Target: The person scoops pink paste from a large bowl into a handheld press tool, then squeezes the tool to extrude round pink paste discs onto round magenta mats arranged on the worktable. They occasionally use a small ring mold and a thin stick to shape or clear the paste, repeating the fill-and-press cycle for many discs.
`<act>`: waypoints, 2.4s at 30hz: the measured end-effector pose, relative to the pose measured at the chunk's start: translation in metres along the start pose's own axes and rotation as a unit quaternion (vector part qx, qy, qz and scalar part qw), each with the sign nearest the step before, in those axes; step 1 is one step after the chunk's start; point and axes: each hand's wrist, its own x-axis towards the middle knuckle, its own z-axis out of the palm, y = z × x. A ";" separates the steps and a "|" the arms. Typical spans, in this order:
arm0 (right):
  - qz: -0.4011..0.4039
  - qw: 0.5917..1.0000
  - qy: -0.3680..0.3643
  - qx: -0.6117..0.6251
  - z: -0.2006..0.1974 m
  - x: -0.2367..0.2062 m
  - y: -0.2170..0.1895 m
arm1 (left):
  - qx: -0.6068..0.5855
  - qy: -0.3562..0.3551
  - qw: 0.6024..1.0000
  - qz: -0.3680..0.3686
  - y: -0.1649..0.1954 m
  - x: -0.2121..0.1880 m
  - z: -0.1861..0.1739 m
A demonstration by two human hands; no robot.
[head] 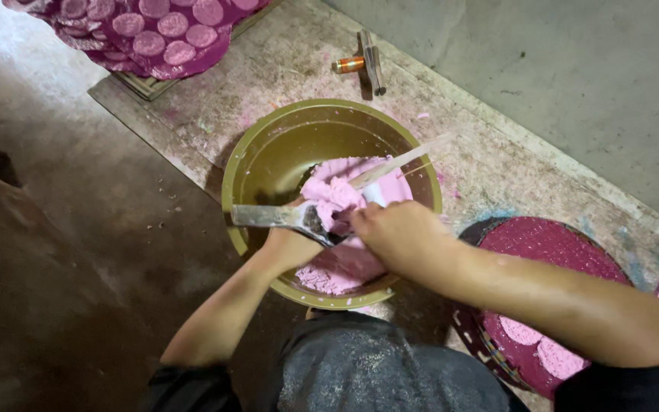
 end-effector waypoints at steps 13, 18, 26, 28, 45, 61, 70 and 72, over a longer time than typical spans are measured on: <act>0.121 0.987 -0.107 0.011 -0.042 -0.026 0.050 | 0.124 0.114 0.985 0.041 0.000 0.008 -0.037; 0.013 0.996 -0.027 -0.085 -0.018 0.012 -0.005 | -0.030 0.084 0.994 0.061 -0.018 -0.003 0.001; 0.099 0.993 -0.063 0.016 -0.055 -0.034 0.031 | 0.211 0.037 0.976 -0.030 -0.011 0.003 -0.034; 0.123 0.990 -0.063 0.006 -0.063 -0.039 0.043 | 0.168 0.062 0.984 0.000 -0.002 0.000 -0.046; 0.131 0.984 -0.115 0.033 -0.065 -0.040 0.028 | 0.011 0.024 0.994 -0.108 -0.031 0.000 -0.012; 0.170 0.976 0.005 0.133 0.006 -0.041 0.043 | 0.040 0.065 0.986 -0.150 -0.039 0.007 -0.020; 0.211 0.803 0.147 0.539 0.150 0.003 -0.023 | 0.231 0.195 0.953 -0.003 -0.035 0.033 -0.020; 0.138 0.815 0.170 0.537 0.164 -0.007 -0.018 | 0.195 0.188 0.962 0.015 -0.041 0.035 -0.030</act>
